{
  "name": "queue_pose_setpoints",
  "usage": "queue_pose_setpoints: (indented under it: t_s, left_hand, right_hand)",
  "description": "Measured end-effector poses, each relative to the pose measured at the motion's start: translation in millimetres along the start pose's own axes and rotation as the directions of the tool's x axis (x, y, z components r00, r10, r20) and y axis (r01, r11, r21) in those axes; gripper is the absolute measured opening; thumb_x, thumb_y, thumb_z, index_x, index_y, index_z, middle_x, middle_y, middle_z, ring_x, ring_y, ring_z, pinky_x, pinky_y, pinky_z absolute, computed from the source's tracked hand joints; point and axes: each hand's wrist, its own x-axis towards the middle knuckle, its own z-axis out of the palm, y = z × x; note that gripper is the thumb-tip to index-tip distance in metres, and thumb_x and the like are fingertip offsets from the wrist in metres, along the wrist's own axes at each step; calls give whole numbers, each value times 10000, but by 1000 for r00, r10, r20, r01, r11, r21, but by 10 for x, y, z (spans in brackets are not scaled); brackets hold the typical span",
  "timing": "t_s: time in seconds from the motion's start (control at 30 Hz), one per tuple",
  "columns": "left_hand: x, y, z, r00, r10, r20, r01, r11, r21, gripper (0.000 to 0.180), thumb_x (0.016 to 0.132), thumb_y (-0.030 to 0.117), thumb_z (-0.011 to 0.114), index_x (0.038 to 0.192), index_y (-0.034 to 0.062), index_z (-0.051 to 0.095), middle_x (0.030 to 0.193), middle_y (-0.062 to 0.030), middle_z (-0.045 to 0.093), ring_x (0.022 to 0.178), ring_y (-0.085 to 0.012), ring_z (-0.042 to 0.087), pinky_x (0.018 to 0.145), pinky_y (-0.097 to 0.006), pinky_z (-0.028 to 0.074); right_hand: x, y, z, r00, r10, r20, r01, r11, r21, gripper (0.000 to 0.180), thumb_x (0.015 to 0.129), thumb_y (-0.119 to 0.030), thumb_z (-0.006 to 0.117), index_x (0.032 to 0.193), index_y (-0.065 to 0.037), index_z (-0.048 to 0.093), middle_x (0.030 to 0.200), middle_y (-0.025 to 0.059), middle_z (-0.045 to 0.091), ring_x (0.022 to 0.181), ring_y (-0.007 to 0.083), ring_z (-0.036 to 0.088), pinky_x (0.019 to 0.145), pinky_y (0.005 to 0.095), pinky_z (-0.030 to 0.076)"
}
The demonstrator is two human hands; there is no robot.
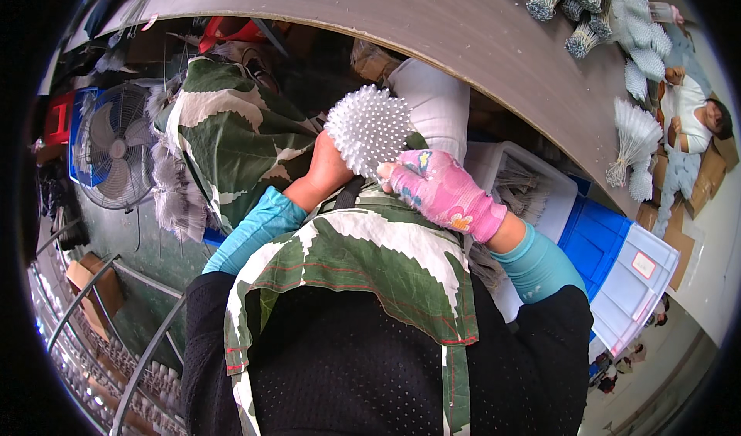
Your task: The person assembles bundles of white bristles into brush heads using wire and pliers.
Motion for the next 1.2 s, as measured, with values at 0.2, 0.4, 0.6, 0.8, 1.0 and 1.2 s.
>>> queue_pose_setpoints:
  t_s: [0.2, 0.4, 0.6, 0.8, 1.0, 1.2]
  left_hand:
    - [15, 49, -26, 999, -24, 27, 26, 997, -72, 515, 691, 159, 773, 1153, 73, 562, 1076, -115, 619, 1012, -303, 603, 845, -362, 477]
    - [15, 93, -47, 996, -72, 60, 77, 994, -72, 475, 695, 177, 770, 1115, 77, 571, 1050, -123, 617, 996, -317, 598, 840, -373, 477]
    - [8, 102, -22, 998, -57, 36, 59, 995, -78, 434, 713, 169, 745, 1095, 74, 563, 1017, -153, 614, 966, -354, 590, 813, -397, 482]
    - [17, 67, -1, 999, -40, 14, 41, 996, -75, 428, 723, 158, 728, 1098, 73, 540, 1014, -163, 610, 961, -370, 582, 803, -407, 481]
    - [32, 156, -55, 998, -57, 19, 59, 995, -78, 431, 721, 160, 729, 1097, 71, 539, 1031, -157, 612, 964, -371, 581, 803, -408, 480]
    - [37, 137, -49, 999, -48, -4, 47, 993, -104, 450, 713, 172, 741, 1101, 71, 538, 1035, -157, 612, 975, -368, 584, 806, -403, 481]
  right_hand:
    - [-90, -162, -216, 999, 36, 33, -37, 999, 29, 347, 927, -325, 561, 830, -6, 661, 661, 21, 582, 634, 72, 493, 612, 269, 420]
    - [-48, -385, -341, 995, -82, 48, 95, 902, -421, 383, 923, -365, 546, 805, -9, 624, 646, 138, 568, 608, 256, 527, 633, 377, 435]
    - [46, -475, -373, 984, -131, 121, 178, 768, -615, 400, 907, -359, 566, 765, 14, 594, 604, 190, 486, 558, 300, 413, 588, 395, 394]
    - [74, -579, -339, 990, -68, 125, 137, 700, -701, 422, 899, -371, 570, 738, 19, 594, 598, 205, 490, 566, 335, 440, 585, 408, 392]
    - [99, -410, -360, 985, -125, 120, 172, 799, -576, 398, 887, -367, 600, 735, 0, 631, 563, 122, 523, 534, 199, 468, 574, 353, 406]
    - [57, -541, -390, 995, -100, 9, 100, 995, 1, 331, 813, -307, 712, 896, 5, 638, 766, 8, 610, 708, 81, 516, 658, 274, 448]
